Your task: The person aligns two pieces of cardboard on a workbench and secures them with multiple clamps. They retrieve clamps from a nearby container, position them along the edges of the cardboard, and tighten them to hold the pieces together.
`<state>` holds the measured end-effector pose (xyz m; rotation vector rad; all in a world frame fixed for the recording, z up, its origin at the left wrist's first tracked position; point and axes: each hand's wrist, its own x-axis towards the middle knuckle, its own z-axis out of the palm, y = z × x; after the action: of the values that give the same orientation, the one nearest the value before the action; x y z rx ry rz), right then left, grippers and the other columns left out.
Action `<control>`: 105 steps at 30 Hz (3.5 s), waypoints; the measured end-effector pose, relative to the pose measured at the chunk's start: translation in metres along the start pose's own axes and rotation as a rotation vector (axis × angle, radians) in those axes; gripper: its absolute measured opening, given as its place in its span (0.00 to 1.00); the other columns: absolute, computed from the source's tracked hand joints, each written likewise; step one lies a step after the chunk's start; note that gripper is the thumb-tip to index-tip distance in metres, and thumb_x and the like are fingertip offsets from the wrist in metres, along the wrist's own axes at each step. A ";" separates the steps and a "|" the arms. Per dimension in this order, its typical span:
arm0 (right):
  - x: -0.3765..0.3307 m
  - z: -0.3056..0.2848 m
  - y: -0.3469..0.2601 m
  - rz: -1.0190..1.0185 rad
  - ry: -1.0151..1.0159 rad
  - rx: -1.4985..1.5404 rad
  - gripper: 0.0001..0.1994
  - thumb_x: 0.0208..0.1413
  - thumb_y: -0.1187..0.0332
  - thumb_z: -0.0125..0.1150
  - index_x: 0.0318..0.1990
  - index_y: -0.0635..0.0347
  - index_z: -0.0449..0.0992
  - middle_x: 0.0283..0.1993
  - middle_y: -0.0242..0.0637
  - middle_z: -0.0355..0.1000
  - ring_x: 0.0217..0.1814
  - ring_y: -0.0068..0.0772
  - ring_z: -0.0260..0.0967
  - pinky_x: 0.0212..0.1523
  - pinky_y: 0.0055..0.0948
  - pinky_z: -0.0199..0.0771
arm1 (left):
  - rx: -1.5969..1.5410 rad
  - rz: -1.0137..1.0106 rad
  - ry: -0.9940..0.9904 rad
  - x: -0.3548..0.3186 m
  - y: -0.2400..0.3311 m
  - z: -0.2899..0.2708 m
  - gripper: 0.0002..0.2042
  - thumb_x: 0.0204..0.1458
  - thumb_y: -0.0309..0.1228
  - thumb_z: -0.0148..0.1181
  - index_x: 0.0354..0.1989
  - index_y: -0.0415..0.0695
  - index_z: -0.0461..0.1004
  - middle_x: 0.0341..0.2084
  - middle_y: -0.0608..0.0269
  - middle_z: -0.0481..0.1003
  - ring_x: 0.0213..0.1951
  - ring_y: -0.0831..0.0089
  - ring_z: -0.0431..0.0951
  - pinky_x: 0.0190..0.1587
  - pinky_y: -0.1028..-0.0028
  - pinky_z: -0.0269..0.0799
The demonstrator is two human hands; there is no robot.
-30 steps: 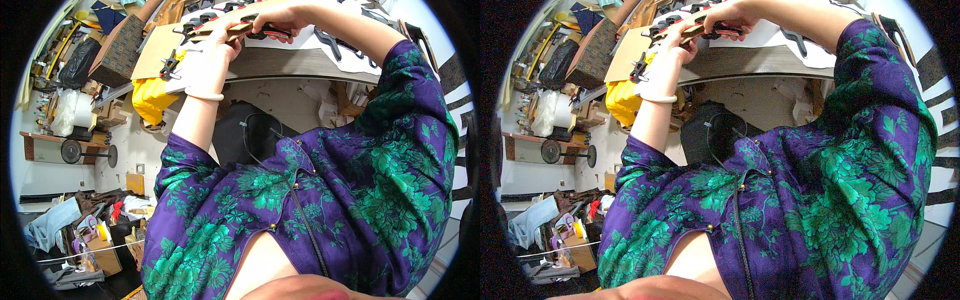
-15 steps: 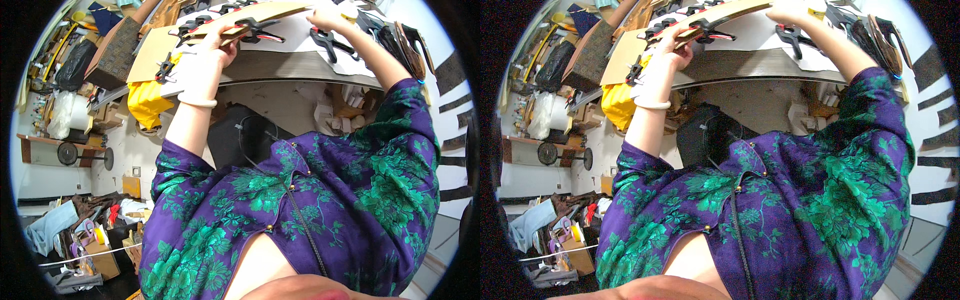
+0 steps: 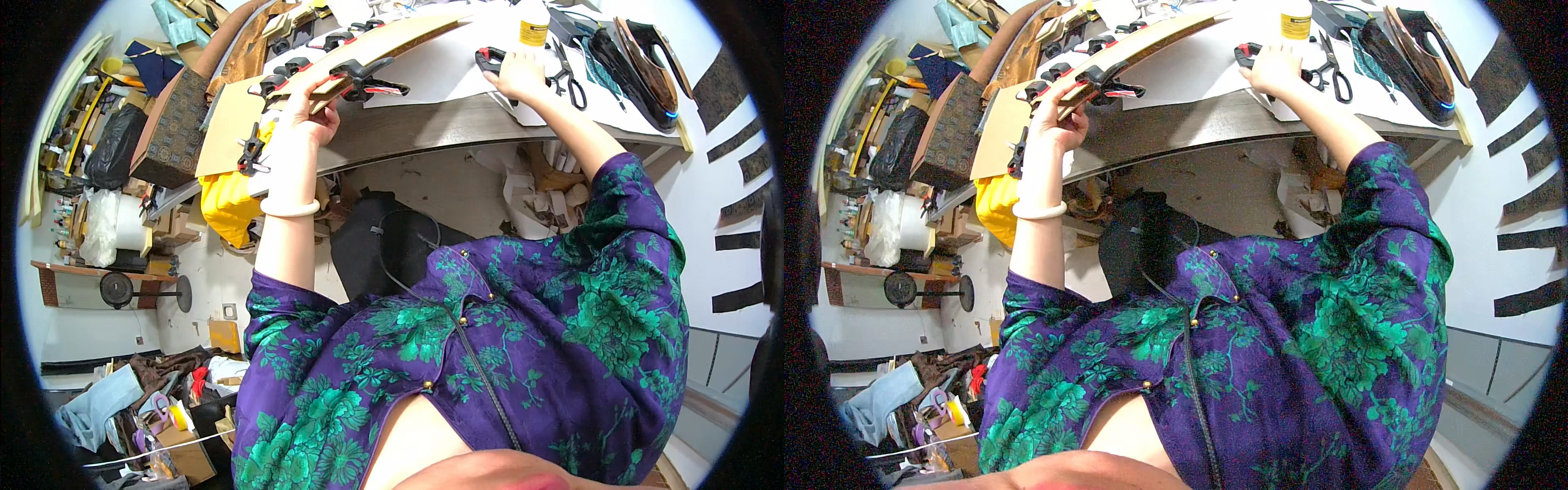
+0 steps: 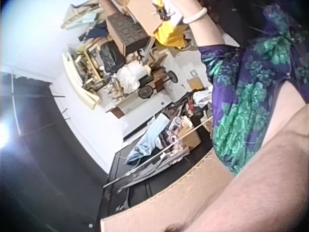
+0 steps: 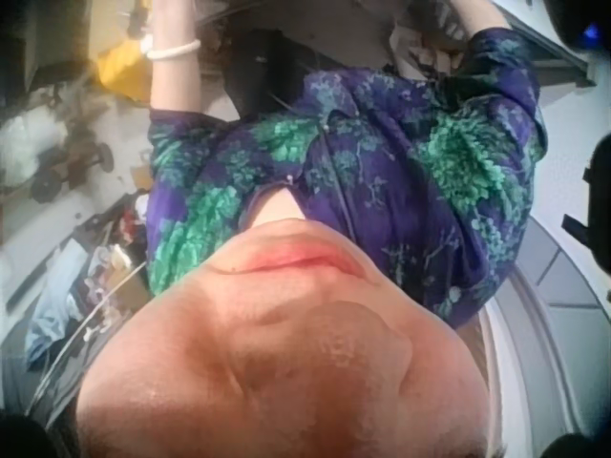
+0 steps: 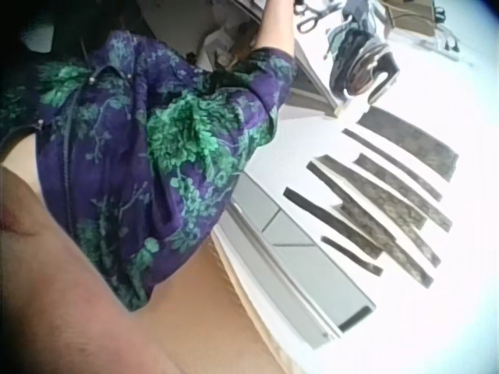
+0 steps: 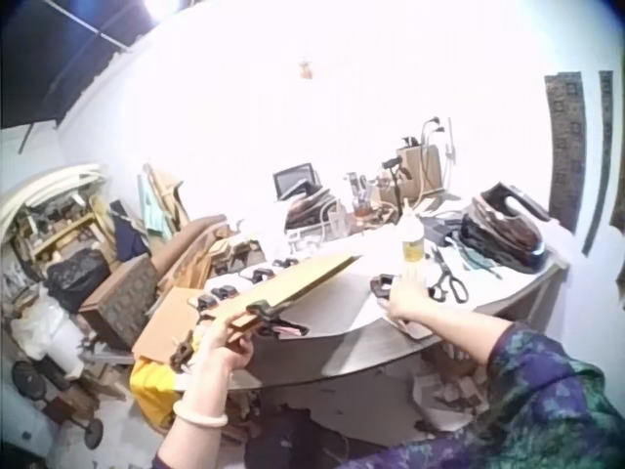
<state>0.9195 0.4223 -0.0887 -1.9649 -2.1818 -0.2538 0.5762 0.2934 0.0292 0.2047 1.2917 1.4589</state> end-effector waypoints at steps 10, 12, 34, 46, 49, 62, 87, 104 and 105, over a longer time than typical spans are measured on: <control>0.024 -0.025 0.008 -0.026 -0.230 0.055 0.25 0.46 0.54 0.72 0.45 0.65 0.80 0.48 0.50 0.78 0.52 0.49 0.76 0.52 0.44 0.77 | -0.017 -0.042 -0.125 0.001 0.011 -0.011 0.11 0.45 0.30 0.75 0.35 0.45 0.78 0.25 0.63 0.80 0.19 0.77 0.73 0.17 0.82 0.63; 0.014 -0.018 0.010 -0.129 0.127 -0.169 0.27 0.48 0.56 0.71 0.51 0.66 0.75 0.52 0.50 0.73 0.57 0.50 0.70 0.58 0.45 0.71 | 0.030 0.053 -0.167 0.001 0.005 -0.005 0.15 0.45 0.33 0.75 0.39 0.45 0.77 0.28 0.61 0.79 0.21 0.75 0.73 0.17 0.82 0.63; -0.070 -0.013 -0.477 -0.738 0.359 0.257 0.15 0.60 0.64 0.54 0.46 0.64 0.79 0.45 0.49 0.76 0.47 0.44 0.74 0.48 0.46 0.76 | -0.111 -0.005 -0.070 -0.009 0.011 0.036 0.16 0.47 0.34 0.73 0.41 0.42 0.75 0.29 0.57 0.81 0.28 0.67 0.82 0.21 0.79 0.73; -0.085 -0.063 -0.223 -0.712 -0.667 0.981 0.30 0.61 0.56 0.58 0.64 0.67 0.64 0.60 0.54 0.69 0.65 0.41 0.66 0.66 0.34 0.64 | -0.128 0.028 -0.176 -0.024 0.007 0.059 0.14 0.54 0.35 0.66 0.42 0.39 0.76 0.34 0.52 0.81 0.32 0.66 0.83 0.33 0.74 0.84; -0.099 -0.070 -0.124 -0.272 -0.895 1.051 0.22 0.57 0.52 0.61 0.46 0.65 0.76 0.36 0.33 0.74 0.41 0.26 0.66 0.46 0.27 0.67 | -0.108 0.032 -0.220 -0.020 0.007 0.061 0.14 0.54 0.35 0.66 0.42 0.39 0.76 0.34 0.52 0.81 0.33 0.66 0.83 0.32 0.74 0.84; -0.038 -0.121 -0.053 -0.227 -0.593 0.957 0.22 0.59 0.50 0.60 0.27 0.64 0.76 0.21 0.33 0.72 0.21 0.25 0.70 0.27 0.28 0.72 | -0.057 0.022 -0.221 -0.004 0.012 0.022 0.16 0.44 0.31 0.76 0.39 0.41 0.78 0.31 0.60 0.81 0.28 0.71 0.81 0.23 0.81 0.78; 0.012 -0.157 -0.090 -0.288 -0.603 0.866 0.11 0.49 0.64 0.61 0.21 0.54 0.68 0.17 0.28 0.62 0.16 0.22 0.58 0.14 0.27 0.52 | -0.011 -0.044 -0.163 -0.004 0.032 -0.002 0.15 0.47 0.33 0.72 0.40 0.40 0.77 0.29 0.57 0.80 0.22 0.74 0.76 0.18 0.83 0.70; 0.006 -0.162 -0.090 -0.304 -0.693 0.868 0.15 0.52 0.55 0.64 0.25 0.56 0.75 0.18 0.27 0.68 0.16 0.21 0.67 0.17 0.24 0.72 | -0.040 -0.087 -0.209 -0.005 0.019 -0.021 0.12 0.50 0.32 0.69 0.39 0.41 0.77 0.26 0.60 0.79 0.22 0.74 0.75 0.19 0.82 0.70; 0.005 -0.164 -0.090 -0.312 -0.675 0.885 0.16 0.52 0.53 0.64 0.26 0.56 0.75 0.19 0.28 0.68 0.17 0.21 0.67 0.18 0.24 0.72 | -0.041 -0.090 -0.209 -0.004 0.019 -0.023 0.12 0.50 0.32 0.69 0.39 0.41 0.77 0.26 0.60 0.79 0.22 0.74 0.75 0.19 0.82 0.70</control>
<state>0.8345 0.3755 0.0713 -1.2746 -2.2960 1.2736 0.5505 0.2808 0.0370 0.2619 1.0876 1.3480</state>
